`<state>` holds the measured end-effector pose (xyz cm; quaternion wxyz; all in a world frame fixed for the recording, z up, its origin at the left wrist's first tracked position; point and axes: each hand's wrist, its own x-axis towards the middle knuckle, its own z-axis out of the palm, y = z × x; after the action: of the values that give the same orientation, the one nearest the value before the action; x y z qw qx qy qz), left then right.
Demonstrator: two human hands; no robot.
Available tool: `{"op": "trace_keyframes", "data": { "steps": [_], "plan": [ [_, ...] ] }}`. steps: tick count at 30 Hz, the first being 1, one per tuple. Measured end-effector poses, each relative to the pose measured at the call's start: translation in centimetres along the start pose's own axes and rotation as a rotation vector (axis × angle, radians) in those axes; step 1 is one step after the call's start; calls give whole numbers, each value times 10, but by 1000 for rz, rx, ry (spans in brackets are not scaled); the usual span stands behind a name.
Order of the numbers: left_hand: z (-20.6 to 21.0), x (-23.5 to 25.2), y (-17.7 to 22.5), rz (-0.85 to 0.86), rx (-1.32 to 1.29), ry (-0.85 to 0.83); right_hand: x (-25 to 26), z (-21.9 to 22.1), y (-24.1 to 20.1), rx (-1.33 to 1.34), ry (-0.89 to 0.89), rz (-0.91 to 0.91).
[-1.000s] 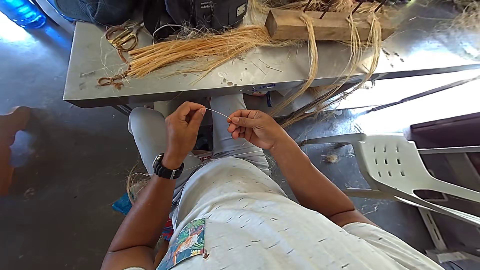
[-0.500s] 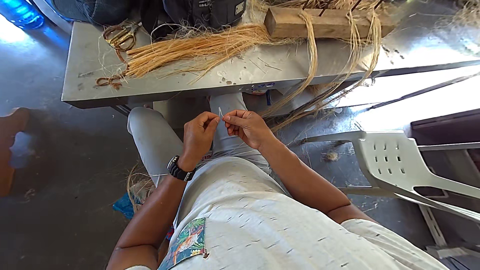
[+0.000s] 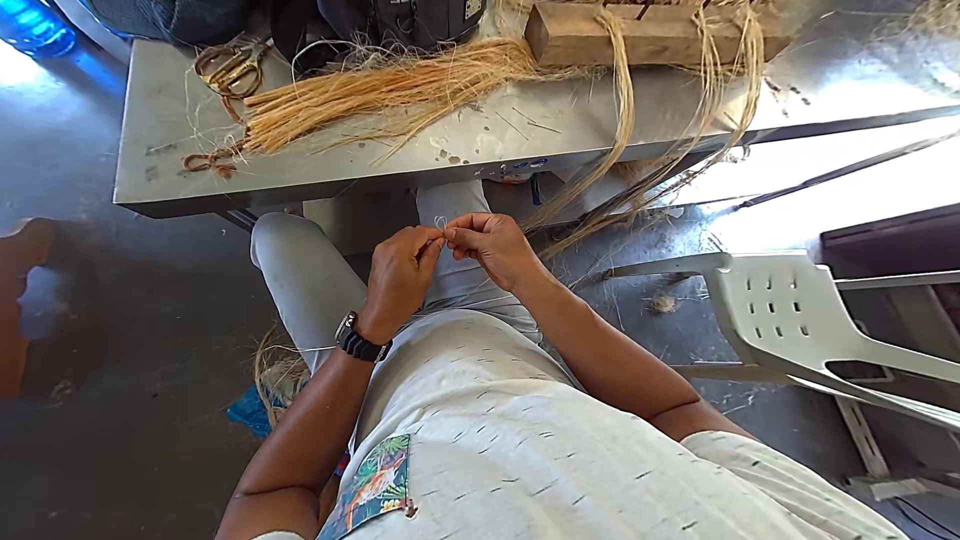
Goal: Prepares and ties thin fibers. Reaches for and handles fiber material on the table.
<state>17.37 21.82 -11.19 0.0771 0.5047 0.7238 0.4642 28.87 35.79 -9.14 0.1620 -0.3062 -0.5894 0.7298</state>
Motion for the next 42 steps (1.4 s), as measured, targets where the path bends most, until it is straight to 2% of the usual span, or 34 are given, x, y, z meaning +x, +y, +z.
{"op": "trace_keyframes", "data": {
  "steps": [4, 7, 14, 23, 39, 42],
  "plan": [
    [1, -1, 0, 12, 4, -17, -1, 0, 0, -69, -10, -62],
    [1, 0, 1, 1, -23, -33, -1, -1, -1, -65, -13, -42],
    [-12, 1, 10, -184, -204, -30, -3, -1, -5, -55, -51, 9],
    [-11, -4, 9, -302, -533, -16, -4, -6, -8, 218, -171, 168],
    [-9, 1, 10, -216, -455, -22, 2, -5, -8, 238, -238, 167],
    [-9, 1, 9, -210, -429, -34, -2, -4, -8, 233, -187, 126]
  ]
}}
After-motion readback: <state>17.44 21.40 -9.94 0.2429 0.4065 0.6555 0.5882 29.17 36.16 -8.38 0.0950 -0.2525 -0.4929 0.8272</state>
